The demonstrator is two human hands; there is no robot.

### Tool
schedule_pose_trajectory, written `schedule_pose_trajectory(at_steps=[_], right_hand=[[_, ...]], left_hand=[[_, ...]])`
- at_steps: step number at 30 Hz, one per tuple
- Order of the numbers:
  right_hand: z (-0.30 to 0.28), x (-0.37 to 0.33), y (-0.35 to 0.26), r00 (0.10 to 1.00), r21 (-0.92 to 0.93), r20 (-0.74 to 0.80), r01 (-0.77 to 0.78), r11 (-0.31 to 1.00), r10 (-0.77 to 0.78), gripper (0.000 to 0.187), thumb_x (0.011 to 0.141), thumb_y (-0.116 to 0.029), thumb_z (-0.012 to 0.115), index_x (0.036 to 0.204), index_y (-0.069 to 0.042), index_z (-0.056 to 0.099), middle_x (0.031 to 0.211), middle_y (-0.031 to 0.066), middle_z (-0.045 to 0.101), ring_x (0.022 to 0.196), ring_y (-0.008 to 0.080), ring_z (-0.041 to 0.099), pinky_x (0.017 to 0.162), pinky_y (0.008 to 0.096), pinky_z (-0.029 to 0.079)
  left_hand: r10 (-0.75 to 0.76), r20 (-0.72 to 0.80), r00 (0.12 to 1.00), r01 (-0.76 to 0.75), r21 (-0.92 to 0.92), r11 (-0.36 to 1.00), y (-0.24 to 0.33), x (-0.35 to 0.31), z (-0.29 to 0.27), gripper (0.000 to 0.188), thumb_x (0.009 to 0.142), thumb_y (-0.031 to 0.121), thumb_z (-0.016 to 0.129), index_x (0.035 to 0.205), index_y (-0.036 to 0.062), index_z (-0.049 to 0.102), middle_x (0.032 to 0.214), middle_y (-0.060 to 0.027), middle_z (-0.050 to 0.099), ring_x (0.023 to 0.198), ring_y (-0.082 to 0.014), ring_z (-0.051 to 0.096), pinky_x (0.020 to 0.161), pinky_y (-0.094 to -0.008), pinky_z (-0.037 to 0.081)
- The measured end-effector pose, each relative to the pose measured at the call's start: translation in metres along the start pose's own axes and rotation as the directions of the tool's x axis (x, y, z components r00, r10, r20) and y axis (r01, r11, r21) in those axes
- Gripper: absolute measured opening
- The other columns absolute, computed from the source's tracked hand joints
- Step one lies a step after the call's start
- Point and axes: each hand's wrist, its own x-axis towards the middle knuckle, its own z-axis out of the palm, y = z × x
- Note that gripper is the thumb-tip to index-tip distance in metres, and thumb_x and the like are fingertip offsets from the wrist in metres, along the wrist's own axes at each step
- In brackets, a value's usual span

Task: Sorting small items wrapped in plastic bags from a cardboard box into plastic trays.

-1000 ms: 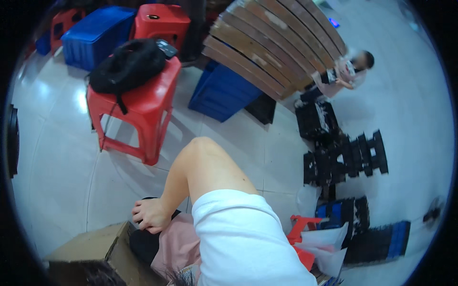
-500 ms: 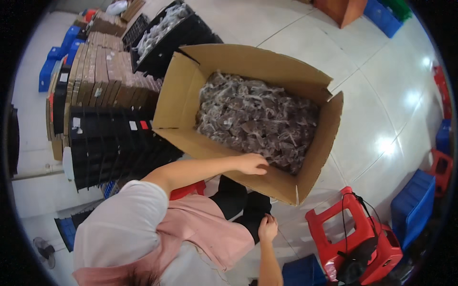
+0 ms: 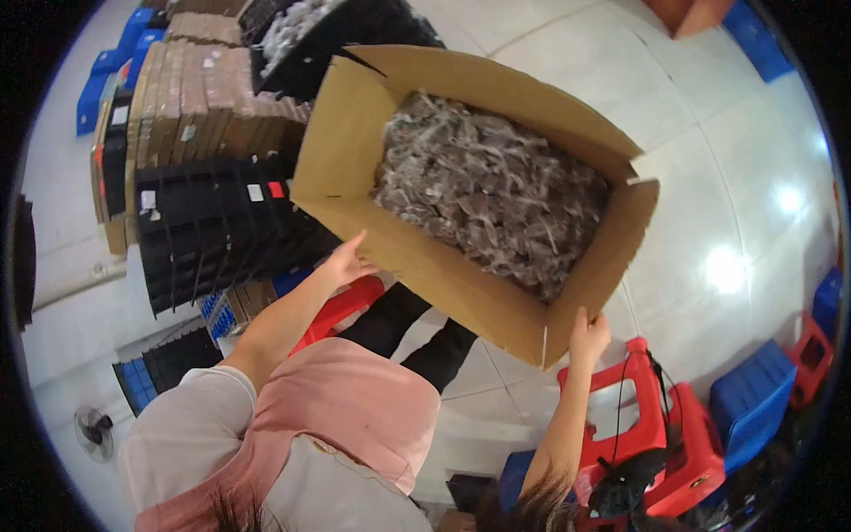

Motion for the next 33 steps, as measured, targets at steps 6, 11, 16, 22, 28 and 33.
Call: schedule_pose_trajectory(at_steps=[6, 11, 16, 22, 28, 33], right_hand=[[-0.003, 0.003, -0.022, 1.0, -0.312, -0.006, -0.025, 0.95, 0.024, 0.03, 0.082, -0.022, 0.057, 0.094, 0.005, 0.063, 0.086, 0.0275, 0.063, 0.085, 0.0447, 0.059, 0.075, 0.0484, 0.047], [-0.021, 0.009, 0.001, 1.0, -0.203, 0.01, -0.007, 0.979, 0.009, 0.028, 0.083, -0.021, 0.057, 0.093, 0.004, 0.063, 0.085, 0.0272, 0.062, 0.084, 0.0449, 0.059, 0.075, 0.0488, 0.047], [-0.043, 0.014, 0.024, 0.997, -0.101, 0.074, -0.02, 0.995, 0.028, 0.027, 0.082, -0.021, 0.059, 0.093, 0.004, 0.063, 0.086, 0.0251, 0.063, 0.084, 0.0427, 0.06, 0.072, 0.0466, 0.047], [-0.034, -0.015, 0.037, 0.999, -0.004, 0.036, 0.03, 1.0, -0.029, 0.023, 0.083, -0.015, 0.058, 0.094, 0.004, 0.063, 0.082, 0.0221, 0.065, 0.075, 0.0358, 0.064, 0.067, 0.0421, 0.048], [-0.017, -0.097, 0.071, 0.988, 0.304, 0.023, -0.15, 0.941, 0.15, 0.024, 0.085, -0.006, 0.057, 0.106, 0.007, 0.058, 0.097, 0.0125, 0.066, 0.087, 0.0226, 0.061, 0.078, 0.0349, 0.047], [0.03, -0.155, 0.063, 0.942, 0.386, -0.023, -0.3, 0.872, 0.335, 0.028, 0.088, -0.007, 0.053, 0.111, 0.009, 0.055, 0.102, 0.0109, 0.063, 0.089, 0.0181, 0.059, 0.08, 0.0307, 0.047]], left_hand=[[0.052, -0.191, 0.98, -0.044, 0.05, 0.998, -0.019, 0.04, -0.004, 0.028, 0.089, 0.01, 0.047, 0.117, 0.0048, 0.049, 0.114, -0.0115, 0.057, 0.106, -0.0259, 0.057, 0.09, -0.0444, 0.047], [0.035, -0.177, 0.984, -0.03, 0.031, 0.999, -0.008, 0.045, 0.0, 0.024, 0.09, 0.006, 0.044, 0.112, 0.0026, 0.05, 0.11, -0.0117, 0.058, 0.103, -0.025, 0.058, 0.089, -0.0419, 0.049], [0.035, -0.157, 0.987, -0.015, 0.124, 0.992, 0.015, 0.047, 0.029, 0.023, 0.09, 0.004, 0.042, 0.11, -0.0008, 0.05, 0.106, -0.0147, 0.059, 0.098, -0.028, 0.06, 0.087, -0.0429, 0.052], [0.133, -0.145, 0.981, -0.108, 0.169, 0.98, 0.032, 0.041, 0.049, 0.024, 0.087, 0.0, 0.044, 0.109, -0.0036, 0.051, 0.104, -0.0171, 0.059, 0.096, -0.0313, 0.061, 0.081, -0.0466, 0.053], [0.199, -0.065, 0.978, -0.172, 0.297, 0.939, 0.052, 0.053, 0.079, 0.028, 0.082, -0.003, 0.048, 0.11, -0.0048, 0.048, 0.103, -0.0164, 0.059, 0.092, -0.0324, 0.062, 0.07, -0.0471, 0.055], [0.28, -0.012, 0.96, -0.247, 0.431, 0.868, 0.082, 0.067, 0.105, 0.029, 0.081, -0.003, 0.049, 0.109, -0.0058, 0.051, 0.1, -0.016, 0.06, 0.089, -0.0303, 0.063, 0.068, -0.0422, 0.054]])
